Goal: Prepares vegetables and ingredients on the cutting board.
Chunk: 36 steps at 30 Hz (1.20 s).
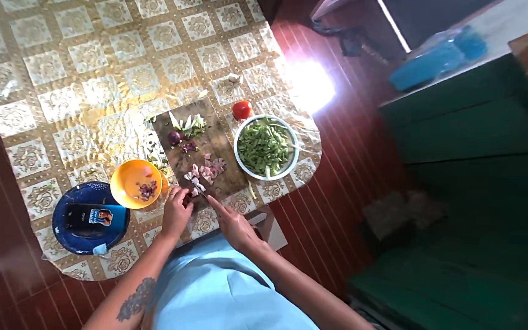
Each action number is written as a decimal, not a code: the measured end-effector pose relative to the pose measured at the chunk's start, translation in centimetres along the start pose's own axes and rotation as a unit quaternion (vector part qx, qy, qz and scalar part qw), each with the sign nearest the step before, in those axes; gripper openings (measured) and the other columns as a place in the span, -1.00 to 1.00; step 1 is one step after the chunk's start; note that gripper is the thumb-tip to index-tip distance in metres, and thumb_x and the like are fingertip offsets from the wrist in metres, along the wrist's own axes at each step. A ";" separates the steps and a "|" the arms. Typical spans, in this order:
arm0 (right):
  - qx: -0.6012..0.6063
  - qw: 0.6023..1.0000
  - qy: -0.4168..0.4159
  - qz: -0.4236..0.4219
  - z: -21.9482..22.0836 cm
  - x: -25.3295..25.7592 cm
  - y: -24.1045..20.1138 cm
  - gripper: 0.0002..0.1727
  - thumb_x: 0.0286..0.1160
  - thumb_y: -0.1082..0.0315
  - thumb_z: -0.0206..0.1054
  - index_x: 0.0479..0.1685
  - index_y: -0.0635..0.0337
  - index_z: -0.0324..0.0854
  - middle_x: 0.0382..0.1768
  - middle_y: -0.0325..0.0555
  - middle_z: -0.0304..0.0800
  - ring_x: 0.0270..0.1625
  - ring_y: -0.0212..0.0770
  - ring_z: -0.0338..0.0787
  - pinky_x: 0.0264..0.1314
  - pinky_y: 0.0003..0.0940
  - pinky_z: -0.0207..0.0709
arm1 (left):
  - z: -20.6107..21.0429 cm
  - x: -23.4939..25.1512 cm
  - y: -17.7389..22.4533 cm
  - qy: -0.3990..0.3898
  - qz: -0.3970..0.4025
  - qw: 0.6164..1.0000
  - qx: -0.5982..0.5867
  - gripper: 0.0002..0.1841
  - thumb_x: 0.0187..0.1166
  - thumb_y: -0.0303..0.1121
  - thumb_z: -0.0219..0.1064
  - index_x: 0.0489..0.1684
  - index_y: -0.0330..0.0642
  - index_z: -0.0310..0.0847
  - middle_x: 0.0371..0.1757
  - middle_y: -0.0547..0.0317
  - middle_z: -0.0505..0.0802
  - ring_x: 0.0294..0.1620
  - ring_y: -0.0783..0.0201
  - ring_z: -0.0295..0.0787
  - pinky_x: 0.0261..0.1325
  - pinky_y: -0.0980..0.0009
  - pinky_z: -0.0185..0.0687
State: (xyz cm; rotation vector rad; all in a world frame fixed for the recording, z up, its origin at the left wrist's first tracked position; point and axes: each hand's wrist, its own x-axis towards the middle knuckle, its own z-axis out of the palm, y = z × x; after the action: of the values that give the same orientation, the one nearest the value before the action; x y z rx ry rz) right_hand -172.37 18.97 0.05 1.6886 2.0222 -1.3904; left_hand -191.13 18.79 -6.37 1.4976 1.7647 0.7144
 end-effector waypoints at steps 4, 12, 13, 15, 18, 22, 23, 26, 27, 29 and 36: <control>-0.002 1.000 -0.014 0.010 0.2 -0.4 -0.5 -0.29 0.80 0.42 -0.08 0.94 -0.23 -0.05 0.48 0.27 0.60 0.02 0.25 0.87 0.13 0.17 0.68 | 1.0 -0.3 -0.2 0.040 0.039 0.998 0.016 -0.82 0.42 -0.50 0.52 -0.17 -0.47 0.83 0.10 -0.33 0.84 0.09 -0.13 0.87 0.23 0.06 0.76; -0.068 0.994 -0.064 0.055 0.6 -0.9 -1.7 -0.18 0.77 0.50 -0.10 0.96 -0.34 -0.26 0.43 0.31 0.58 0.00 0.27 0.85 0.08 0.18 0.68 | 1.7 0.0 0.1 0.057 0.041 0.996 0.055 -0.85 0.43 -0.53 0.48 -0.19 -0.50 0.83 0.11 -0.36 0.85 0.09 -0.17 0.89 0.18 0.06 0.79; -0.074 0.993 -0.071 0.059 0.5 -0.8 -1.9 -0.17 0.77 0.51 -0.10 0.97 -0.33 -0.28 0.44 0.32 0.57 0.00 0.28 0.85 0.09 0.18 0.68 | 1.8 0.0 0.1 0.055 0.045 0.996 0.061 -0.86 0.43 -0.54 0.47 -0.22 -0.50 0.82 0.12 -0.36 0.85 0.08 -0.17 0.90 0.16 0.06 0.80; -0.081 0.991 -0.086 0.064 0.2 -0.6 -2.2 -0.17 0.78 0.52 -0.13 0.97 -0.32 -0.33 0.42 0.34 0.59 0.04 0.29 0.85 0.14 0.18 0.67 | 1.9 0.1 -0.2 0.051 0.060 0.994 0.076 -0.88 0.43 -0.55 0.46 -0.28 -0.50 0.82 0.10 -0.36 0.86 0.08 -0.17 0.91 0.15 0.04 0.81; -0.079 0.991 -0.095 0.054 -0.3 0.0 -2.4 -0.19 0.79 0.51 -0.15 0.97 -0.26 -0.34 0.32 0.37 0.65 0.08 0.32 0.83 0.18 0.20 0.65 | 1.7 0.2 -0.3 0.039 0.077 0.992 0.096 -0.90 0.42 -0.58 0.46 -0.33 -0.52 0.80 0.08 -0.37 0.87 0.08 -0.20 0.90 0.16 -0.01 0.80; -0.086 0.993 -0.080 0.031 -0.1 1.7 -2.8 -0.21 0.80 0.49 -0.16 0.97 -0.24 -0.33 0.25 0.36 0.69 0.09 0.31 0.83 0.17 0.18 0.66 | 1.3 0.5 -0.3 0.035 0.088 0.989 0.116 -0.90 0.42 -0.58 0.46 -0.38 -0.53 0.78 0.02 -0.35 0.87 0.02 -0.19 0.91 0.11 0.00 0.81; -0.091 0.992 -0.078 0.028 0.0 2.1 -3.0 -0.21 0.80 0.49 -0.16 0.97 -0.25 -0.33 0.26 0.36 0.67 0.11 0.32 0.82 0.19 0.18 0.66 | 1.2 0.5 -0.3 0.036 0.088 0.988 0.122 -0.90 0.41 -0.59 0.46 -0.39 -0.53 0.78 -0.01 -0.35 0.87 -0.01 -0.20 0.91 0.09 -0.01 0.81; -0.102 0.991 -0.081 0.033 0.4 1.6 -3.0 -0.19 0.80 0.50 -0.15 0.97 -0.27 -0.34 0.29 0.38 0.65 0.10 0.33 0.82 0.18 0.19 0.65 | 1.3 0.4 -0.3 0.031 0.085 0.986 0.139 -0.91 0.40 -0.59 0.46 -0.41 -0.50 0.78 -0.03 -0.32 0.87 -0.03 -0.18 0.91 0.04 0.01 0.82; -0.105 0.990 -0.084 0.038 0.5 1.1 -3.0 -0.18 0.79 0.50 -0.14 0.97 -0.27 -0.35 0.31 0.38 0.64 0.08 0.33 0.83 0.16 0.18 0.66 | 1.3 0.4 -0.3 0.029 0.085 0.986 0.140 -0.91 0.40 -0.59 0.46 -0.41 -0.50 0.78 -0.02 -0.32 0.87 -0.02 -0.17 0.91 0.05 0.01 0.82; -0.105 0.989 -0.092 0.050 0.4 1.0 -3.3 -0.18 0.79 0.51 -0.14 0.97 -0.27 -0.38 0.34 0.38 0.61 0.08 0.31 0.83 0.17 0.17 0.66 | 1.2 0.6 -0.3 0.026 0.086 0.986 0.140 -0.91 0.39 -0.59 0.46 -0.42 -0.50 0.78 0.00 -0.31 0.87 0.00 -0.16 0.91 0.08 0.02 0.82; -0.079 0.996 -0.044 0.026 1.6 2.6 -2.3 -0.20 0.79 0.48 -0.12 0.97 -0.29 -0.28 0.29 0.34 0.69 0.09 0.31 0.83 0.18 0.19 0.66 | 1.0 0.8 0.0 -0.002 0.077 0.984 0.158 -0.90 0.46 -0.59 0.39 -0.34 -0.51 0.78 0.03 -0.30 0.86 0.00 -0.17 0.90 0.07 -0.02 0.81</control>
State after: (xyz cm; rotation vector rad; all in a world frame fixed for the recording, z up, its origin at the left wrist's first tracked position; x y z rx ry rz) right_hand -175.92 19.76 -1.23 1.5747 1.9690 -1.2314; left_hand -190.38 19.53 -7.13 1.8620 1.8370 0.5218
